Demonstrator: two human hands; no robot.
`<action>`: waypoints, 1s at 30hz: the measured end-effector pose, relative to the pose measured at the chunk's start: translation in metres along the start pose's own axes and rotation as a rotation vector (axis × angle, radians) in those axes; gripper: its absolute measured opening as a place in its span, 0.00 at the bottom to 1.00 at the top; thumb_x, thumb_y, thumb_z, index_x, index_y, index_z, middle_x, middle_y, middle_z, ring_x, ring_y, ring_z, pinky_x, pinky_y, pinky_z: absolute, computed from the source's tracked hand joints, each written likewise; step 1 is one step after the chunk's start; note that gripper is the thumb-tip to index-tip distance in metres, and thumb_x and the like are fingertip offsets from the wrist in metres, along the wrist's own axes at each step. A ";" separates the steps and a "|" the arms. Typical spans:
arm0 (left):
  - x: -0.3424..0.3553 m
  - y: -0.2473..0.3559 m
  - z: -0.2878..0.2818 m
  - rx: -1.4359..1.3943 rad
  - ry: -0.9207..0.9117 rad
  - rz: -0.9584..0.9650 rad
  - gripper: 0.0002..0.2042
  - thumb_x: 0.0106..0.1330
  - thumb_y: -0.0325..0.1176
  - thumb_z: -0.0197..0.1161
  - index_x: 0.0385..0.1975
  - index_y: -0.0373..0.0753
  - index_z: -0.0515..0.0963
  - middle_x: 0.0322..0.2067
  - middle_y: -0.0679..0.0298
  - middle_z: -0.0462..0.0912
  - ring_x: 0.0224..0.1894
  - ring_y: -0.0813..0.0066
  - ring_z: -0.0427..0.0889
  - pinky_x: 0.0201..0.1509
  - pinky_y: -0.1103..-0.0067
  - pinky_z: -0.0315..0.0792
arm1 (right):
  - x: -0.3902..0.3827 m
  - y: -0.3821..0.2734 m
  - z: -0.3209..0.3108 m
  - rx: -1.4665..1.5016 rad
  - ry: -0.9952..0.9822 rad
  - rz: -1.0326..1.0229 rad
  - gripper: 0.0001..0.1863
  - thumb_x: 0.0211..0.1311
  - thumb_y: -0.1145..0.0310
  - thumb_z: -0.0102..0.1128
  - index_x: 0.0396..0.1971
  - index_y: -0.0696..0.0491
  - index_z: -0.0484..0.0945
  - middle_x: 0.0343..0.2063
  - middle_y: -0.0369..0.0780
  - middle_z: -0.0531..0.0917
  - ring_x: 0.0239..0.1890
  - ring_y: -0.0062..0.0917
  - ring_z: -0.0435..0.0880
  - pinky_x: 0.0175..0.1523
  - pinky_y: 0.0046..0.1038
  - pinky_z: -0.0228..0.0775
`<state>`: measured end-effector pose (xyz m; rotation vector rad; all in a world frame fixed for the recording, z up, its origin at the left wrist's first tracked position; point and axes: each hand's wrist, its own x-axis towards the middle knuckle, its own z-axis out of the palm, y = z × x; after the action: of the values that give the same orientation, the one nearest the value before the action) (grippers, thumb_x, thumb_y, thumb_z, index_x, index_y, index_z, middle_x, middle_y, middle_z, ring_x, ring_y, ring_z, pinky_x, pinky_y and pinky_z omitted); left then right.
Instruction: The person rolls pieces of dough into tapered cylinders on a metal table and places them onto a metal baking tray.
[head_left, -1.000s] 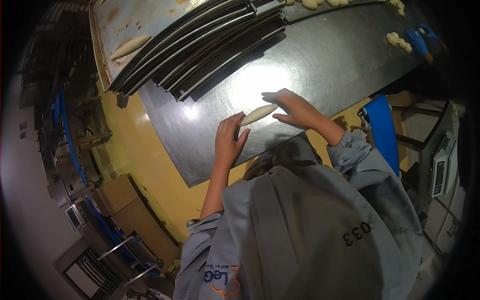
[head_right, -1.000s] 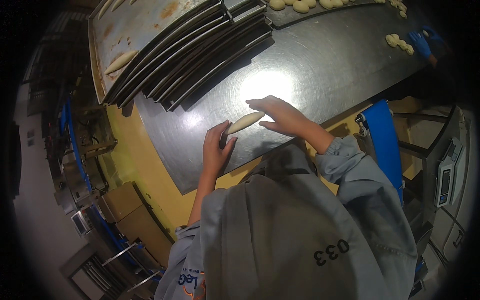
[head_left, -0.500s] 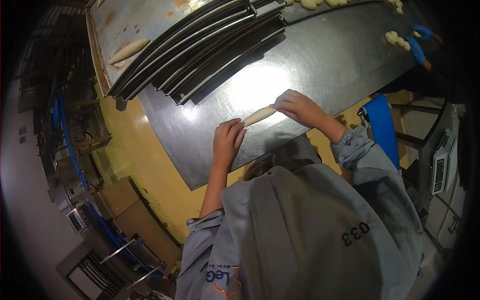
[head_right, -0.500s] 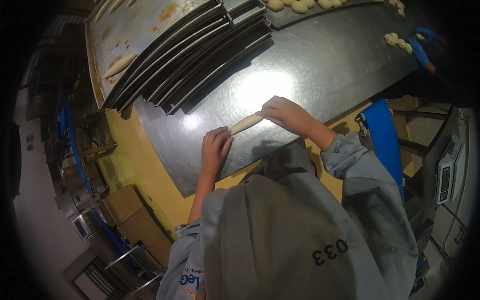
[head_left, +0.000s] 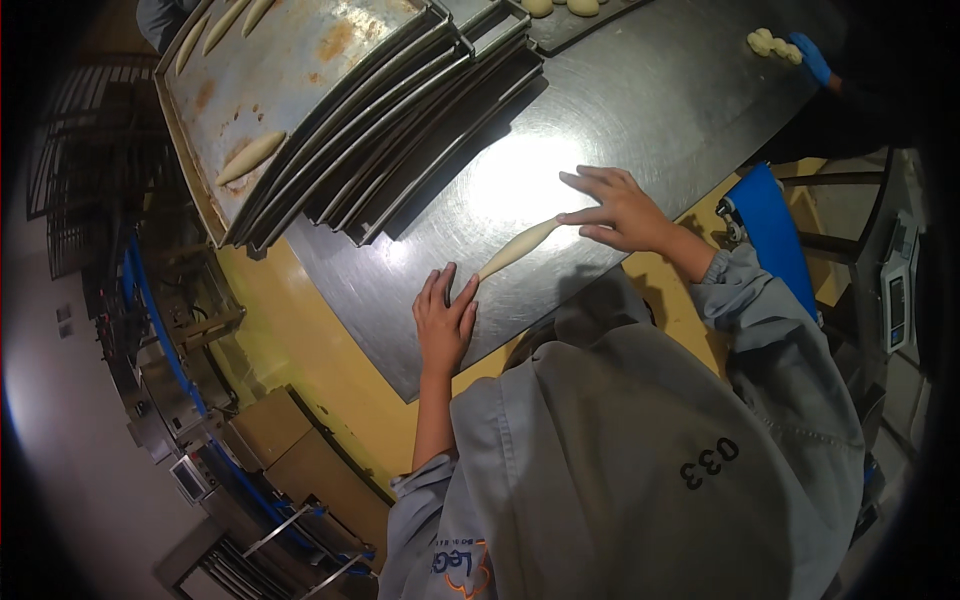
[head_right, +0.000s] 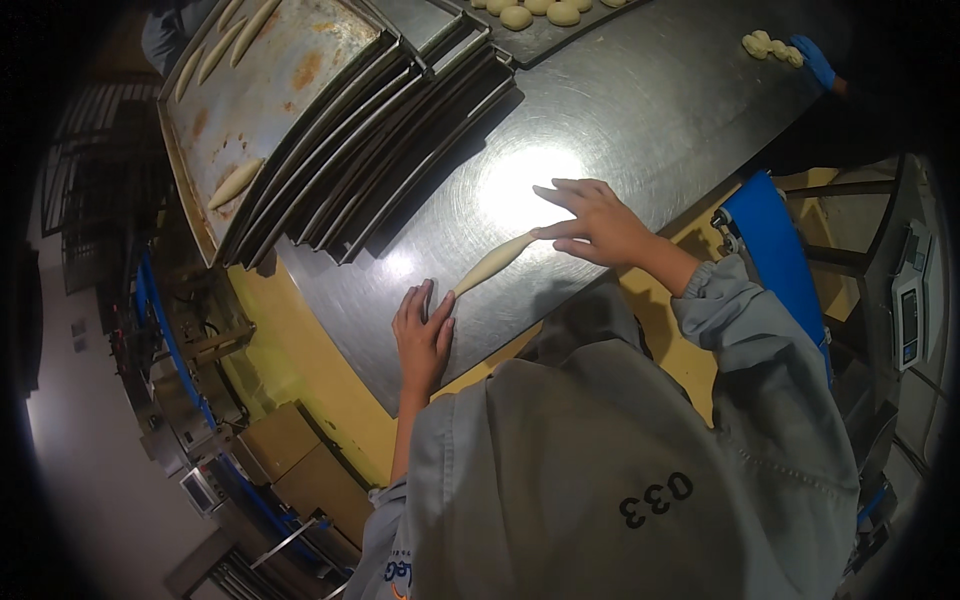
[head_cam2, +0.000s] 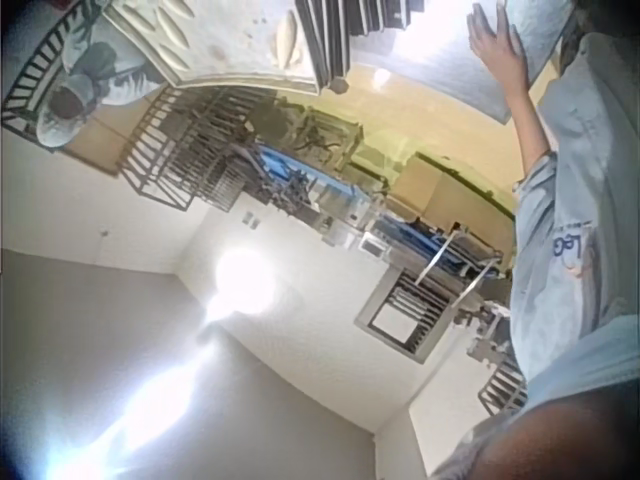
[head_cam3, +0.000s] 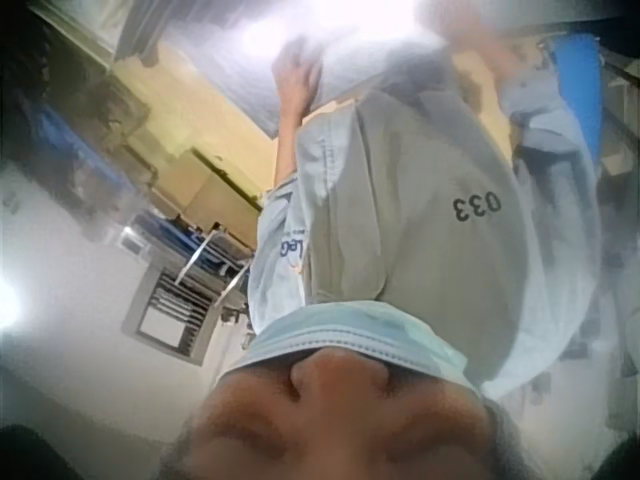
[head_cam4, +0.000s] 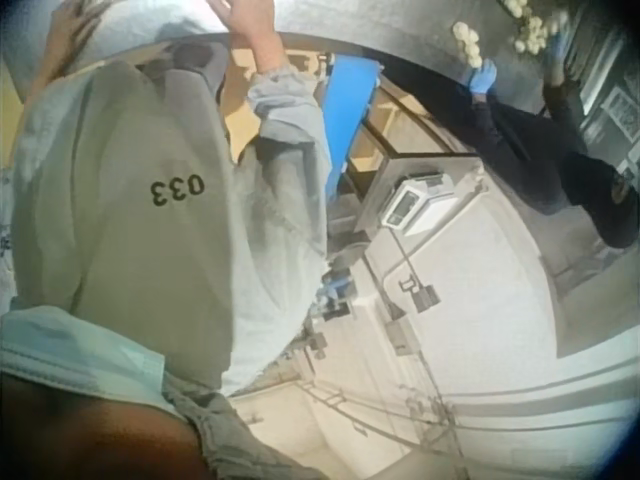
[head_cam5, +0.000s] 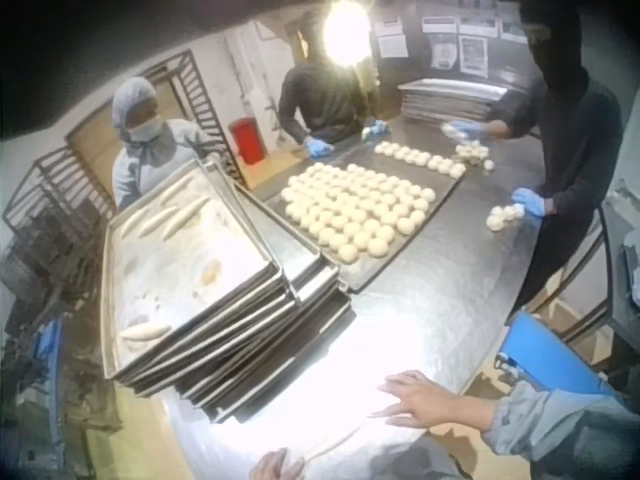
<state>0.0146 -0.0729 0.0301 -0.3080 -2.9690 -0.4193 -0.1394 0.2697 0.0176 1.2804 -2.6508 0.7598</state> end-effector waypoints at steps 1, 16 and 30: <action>-0.001 -0.002 -0.003 -0.047 0.003 -0.014 0.18 0.67 0.28 0.67 0.57 0.48 0.85 0.61 0.59 0.81 0.63 0.56 0.79 0.68 0.67 0.67 | 0.002 0.004 0.002 -0.004 0.014 0.030 0.17 0.66 0.65 0.67 0.55 0.44 0.86 0.62 0.38 0.81 0.64 0.35 0.78 0.68 0.33 0.67; 0.064 0.013 0.054 -1.341 -0.150 -0.497 0.27 0.72 0.24 0.63 0.68 0.29 0.63 0.55 0.50 0.79 0.59 0.67 0.82 0.64 0.75 0.75 | 0.077 -0.018 0.050 1.043 -0.447 0.350 0.26 0.65 0.75 0.64 0.63 0.56 0.74 0.41 0.43 0.87 0.45 0.25 0.87 0.55 0.25 0.79; 0.028 0.037 0.054 -1.029 -0.210 -0.388 0.23 0.62 0.20 0.73 0.57 0.28 0.74 0.53 0.52 0.83 0.58 0.65 0.83 0.64 0.72 0.77 | 0.050 -0.039 0.029 0.839 -0.516 0.186 0.25 0.57 0.69 0.73 0.55 0.53 0.78 0.43 0.43 0.87 0.47 0.33 0.88 0.55 0.32 0.79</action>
<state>-0.0100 -0.0180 -0.0076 0.1688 -2.6908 -2.0391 -0.1388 0.1997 0.0223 1.5561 -2.9713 1.9562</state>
